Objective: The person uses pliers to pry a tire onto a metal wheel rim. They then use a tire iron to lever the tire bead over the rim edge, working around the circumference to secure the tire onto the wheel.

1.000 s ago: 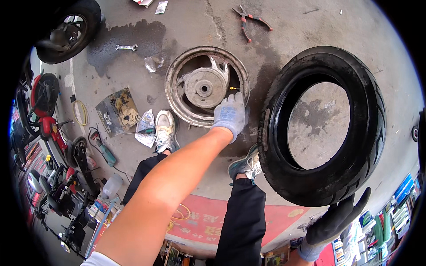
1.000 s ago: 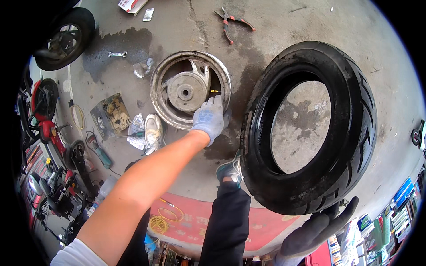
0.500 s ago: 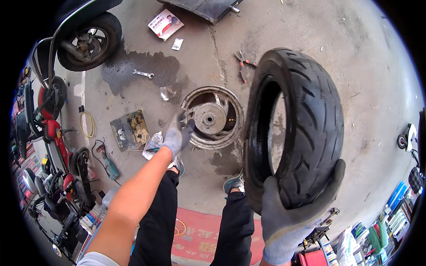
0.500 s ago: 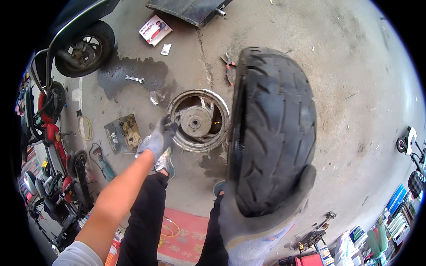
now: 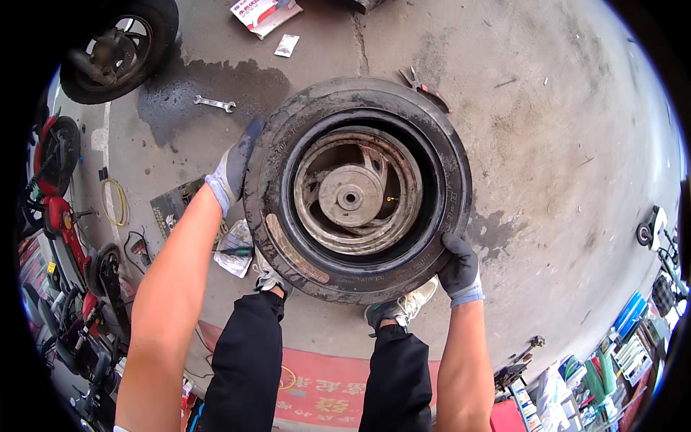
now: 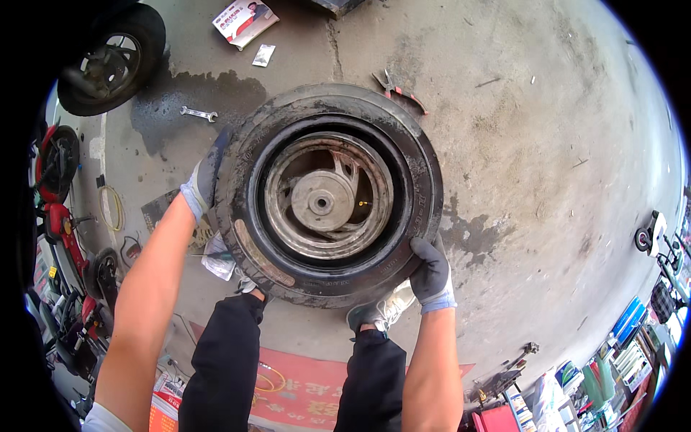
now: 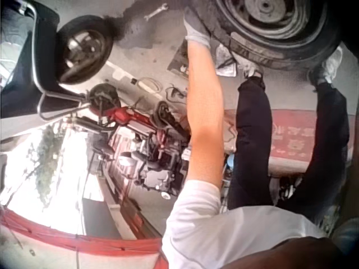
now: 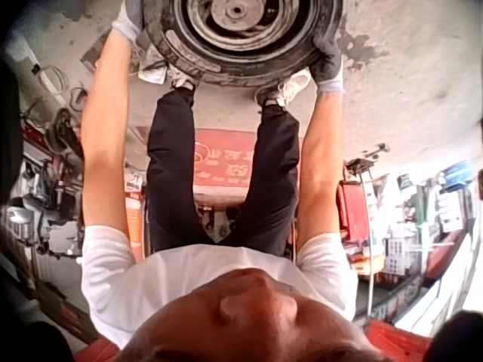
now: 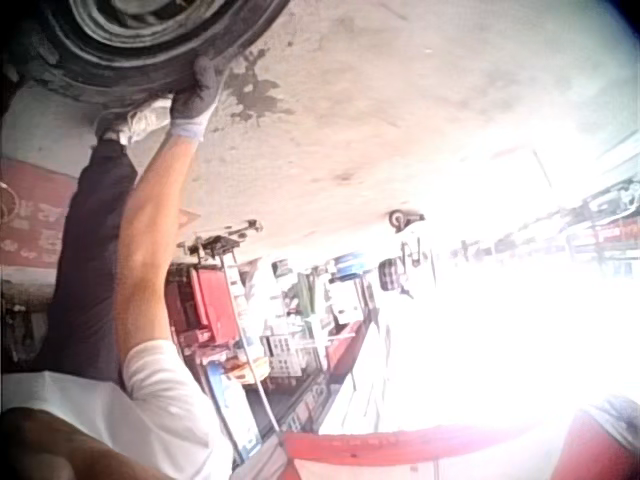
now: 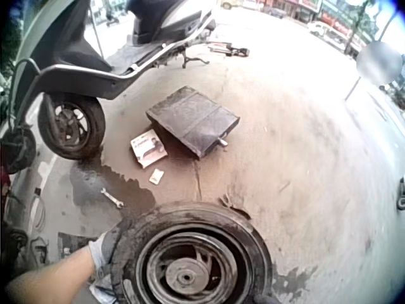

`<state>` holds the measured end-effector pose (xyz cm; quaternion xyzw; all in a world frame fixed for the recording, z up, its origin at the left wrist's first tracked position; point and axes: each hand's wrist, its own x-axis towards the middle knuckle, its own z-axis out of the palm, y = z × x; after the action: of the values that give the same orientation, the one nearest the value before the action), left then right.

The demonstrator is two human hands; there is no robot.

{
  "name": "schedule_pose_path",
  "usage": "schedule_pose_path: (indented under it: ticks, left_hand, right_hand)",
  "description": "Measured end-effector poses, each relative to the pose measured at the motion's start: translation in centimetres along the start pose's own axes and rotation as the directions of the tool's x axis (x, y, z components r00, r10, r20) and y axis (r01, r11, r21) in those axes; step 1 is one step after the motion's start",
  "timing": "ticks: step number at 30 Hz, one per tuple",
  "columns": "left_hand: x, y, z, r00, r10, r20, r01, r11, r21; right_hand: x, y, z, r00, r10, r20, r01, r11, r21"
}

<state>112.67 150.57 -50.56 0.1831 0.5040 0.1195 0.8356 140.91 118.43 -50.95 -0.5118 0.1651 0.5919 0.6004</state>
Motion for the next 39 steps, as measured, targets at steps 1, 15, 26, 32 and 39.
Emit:
schedule_pose_path:
  ticks: [1,15,26,32,39]
  left_hand:
    - [1.2,-0.8,-1.4,0.999,-0.022,-0.024,0.023,0.998,0.053]
    - [5.5,-3.2,-6.5,0.979,0.154,0.131,-0.189,0.927,0.325]
    - [-4.3,-6.3,-9.8,0.804,0.122,-0.582,0.186,0.878,0.441]
    - [-14.8,-18.4,-17.6,0.653,0.003,-0.757,0.683,0.431,0.590]
    - [-16.7,-19.7,-18.9,0.699,0.034,-0.714,0.449,0.756,0.476]
  right_hand:
    - [0.3,0.9,-0.5,1.000,0.006,-0.002,-0.006,1.000,-0.024]
    - [5.0,-1.9,3.8,0.930,-0.218,-0.294,-0.081,0.661,-0.746]
    - [2.2,-1.9,0.5,0.919,-0.015,-0.395,-0.217,0.817,-0.535]
    - [-2.5,-2.1,-5.7,0.782,-0.140,-0.607,-0.507,0.424,-0.750]
    - [-4.6,0.5,-6.1,0.772,-0.272,-0.575,-0.439,0.426,-0.791]
